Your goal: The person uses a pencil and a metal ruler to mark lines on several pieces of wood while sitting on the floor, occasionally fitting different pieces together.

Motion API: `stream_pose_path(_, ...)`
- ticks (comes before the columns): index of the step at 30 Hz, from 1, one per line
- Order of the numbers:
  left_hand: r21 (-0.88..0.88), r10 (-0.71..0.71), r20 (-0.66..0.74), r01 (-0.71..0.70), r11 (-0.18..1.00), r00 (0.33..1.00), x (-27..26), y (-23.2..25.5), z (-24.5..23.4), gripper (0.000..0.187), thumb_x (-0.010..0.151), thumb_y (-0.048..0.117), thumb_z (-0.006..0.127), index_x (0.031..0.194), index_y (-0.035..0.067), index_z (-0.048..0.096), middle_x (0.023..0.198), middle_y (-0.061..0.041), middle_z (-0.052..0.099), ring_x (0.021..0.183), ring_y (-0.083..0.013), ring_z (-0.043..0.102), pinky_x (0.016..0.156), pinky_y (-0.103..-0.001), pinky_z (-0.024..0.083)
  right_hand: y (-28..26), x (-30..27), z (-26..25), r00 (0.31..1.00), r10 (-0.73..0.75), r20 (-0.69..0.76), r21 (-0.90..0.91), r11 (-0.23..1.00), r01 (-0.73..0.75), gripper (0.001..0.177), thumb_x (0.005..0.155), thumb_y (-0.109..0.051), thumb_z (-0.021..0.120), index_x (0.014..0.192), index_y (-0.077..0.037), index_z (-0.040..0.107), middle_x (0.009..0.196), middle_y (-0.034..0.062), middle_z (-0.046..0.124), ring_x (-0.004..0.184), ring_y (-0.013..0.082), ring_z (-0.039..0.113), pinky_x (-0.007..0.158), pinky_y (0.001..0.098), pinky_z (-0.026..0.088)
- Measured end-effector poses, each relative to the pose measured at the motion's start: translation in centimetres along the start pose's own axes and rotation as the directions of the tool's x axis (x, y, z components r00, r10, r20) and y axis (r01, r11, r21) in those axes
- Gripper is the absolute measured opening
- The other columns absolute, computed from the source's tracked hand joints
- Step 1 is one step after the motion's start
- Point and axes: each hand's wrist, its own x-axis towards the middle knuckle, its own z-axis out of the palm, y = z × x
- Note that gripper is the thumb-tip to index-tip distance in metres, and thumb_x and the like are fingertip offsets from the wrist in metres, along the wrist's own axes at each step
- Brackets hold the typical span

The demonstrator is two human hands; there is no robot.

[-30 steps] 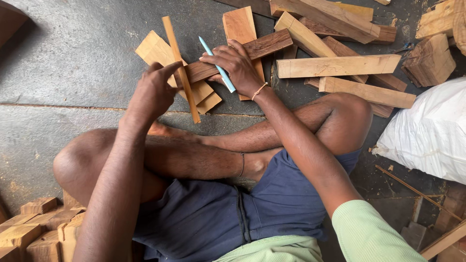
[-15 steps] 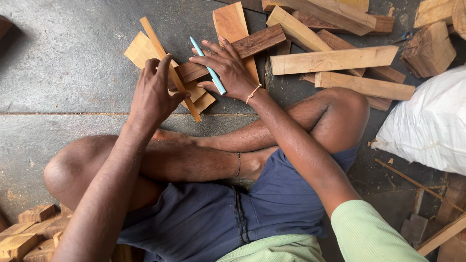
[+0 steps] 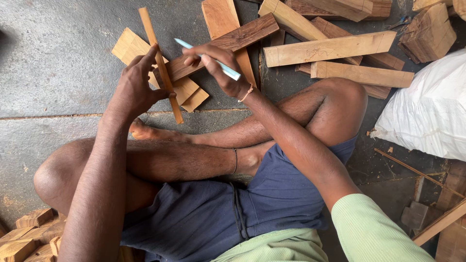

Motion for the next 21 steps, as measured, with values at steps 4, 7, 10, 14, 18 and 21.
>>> stream_pose_path(4, 0.013, -0.024, 0.019, 0.024, 1.000, 1.000, 0.0, 0.0, 0.0, 0.109, 0.066, 0.022, 0.097, 0.157, 0.006, 0.040, 0.135, -0.022, 0.063, 0.121, -0.0339, 0.064, 0.097, -0.046, 0.058, 0.4, 0.6, 1.1, 0.993, -0.110, 0.029, 0.069, 0.992, 0.108, 0.059, 0.108, -0.056, 0.050, 0.139, -0.007, 0.054, 0.104, 0.0073, 0.074, 0.098, 0.0142, 0.073, 0.085, 0.0332, 0.062)
stream_pose_path(7, -0.007, -0.050, 0.037, 0.050, 0.999, 0.998, 0.0, 0.1, -0.1, 0.110, 0.067, 0.020, 0.096, 0.159, 0.005, 0.038, 0.135, -0.022, 0.063, 0.119, -0.0335, 0.066, 0.096, -0.044, 0.060, 2.8, 0.4, 2.3, 0.998, 0.053, 0.017, -0.015, 0.999, -0.053, 0.048, 0.106, -0.049, 0.057, 0.121, -0.007, 0.073, 0.101, 0.0083, 0.078, 0.085, 0.0139, 0.076, 0.074, 0.0290, 0.065)
stream_pose_path(10, -0.016, -0.017, 0.007, 0.017, 1.000, 1.000, -0.3, 0.2, -0.1, 0.108, 0.067, 0.020, 0.097, 0.158, 0.003, 0.039, 0.137, -0.022, 0.062, 0.118, -0.0335, 0.067, 0.095, -0.045, 0.060, 3.8, 0.6, 3.1, 0.993, 0.096, -0.062, 0.007, 0.995, -0.095, 0.034, 0.104, -0.037, 0.062, 0.118, -0.007, 0.072, 0.095, 0.0037, 0.077, 0.080, 0.0113, 0.079, 0.075, 0.0263, 0.068)
stream_pose_path(14, -0.027, 0.002, -0.003, -0.002, 1.000, 1.000, -0.4, 0.3, -0.3, 0.107, 0.068, 0.020, 0.096, 0.157, 0.003, 0.039, 0.138, -0.023, 0.061, 0.118, -0.0329, 0.067, 0.094, -0.043, 0.061, 2.5, 1.3, 3.3, 0.997, 0.042, -0.070, -0.044, 0.998, -0.046, 0.028, 0.095, -0.017, 0.070, 0.120, -0.005, 0.070, 0.089, 0.0029, 0.074, 0.083, 0.0115, 0.078, 0.079, 0.0261, 0.067)
stream_pose_path(18, -0.031, 0.001, 0.007, -0.001, 1.000, 1.000, -0.4, 0.4, -0.3, 0.109, 0.066, 0.020, 0.096, 0.157, 0.003, 0.039, 0.137, -0.022, 0.061, 0.118, -0.0327, 0.067, 0.092, -0.042, 0.062, 1.8, 1.6, 3.6, 0.994, 0.070, -0.081, -0.297, 0.950, -0.091, 0.020, 0.087, -0.011, 0.077, 0.105, -0.005, 0.079, 0.086, 0.0057, 0.075, 0.073, 0.0134, 0.069, 0.067, 0.0292, 0.057)
stream_pose_path(21, -0.030, 0.014, -0.004, -0.014, 0.999, 1.000, -0.5, 0.4, -0.2, 0.108, 0.067, 0.020, 0.095, 0.158, 0.003, 0.039, 0.137, -0.022, 0.061, 0.117, -0.0326, 0.067, 0.090, -0.041, 0.063, 1.9, 1.8, 3.2, 0.997, 0.052, -0.058, -0.203, 0.977, -0.063, 0.020, 0.088, -0.012, 0.078, 0.107, -0.006, 0.078, 0.090, 0.0047, 0.076, 0.078, 0.0109, 0.072, 0.073, 0.0290, 0.061)
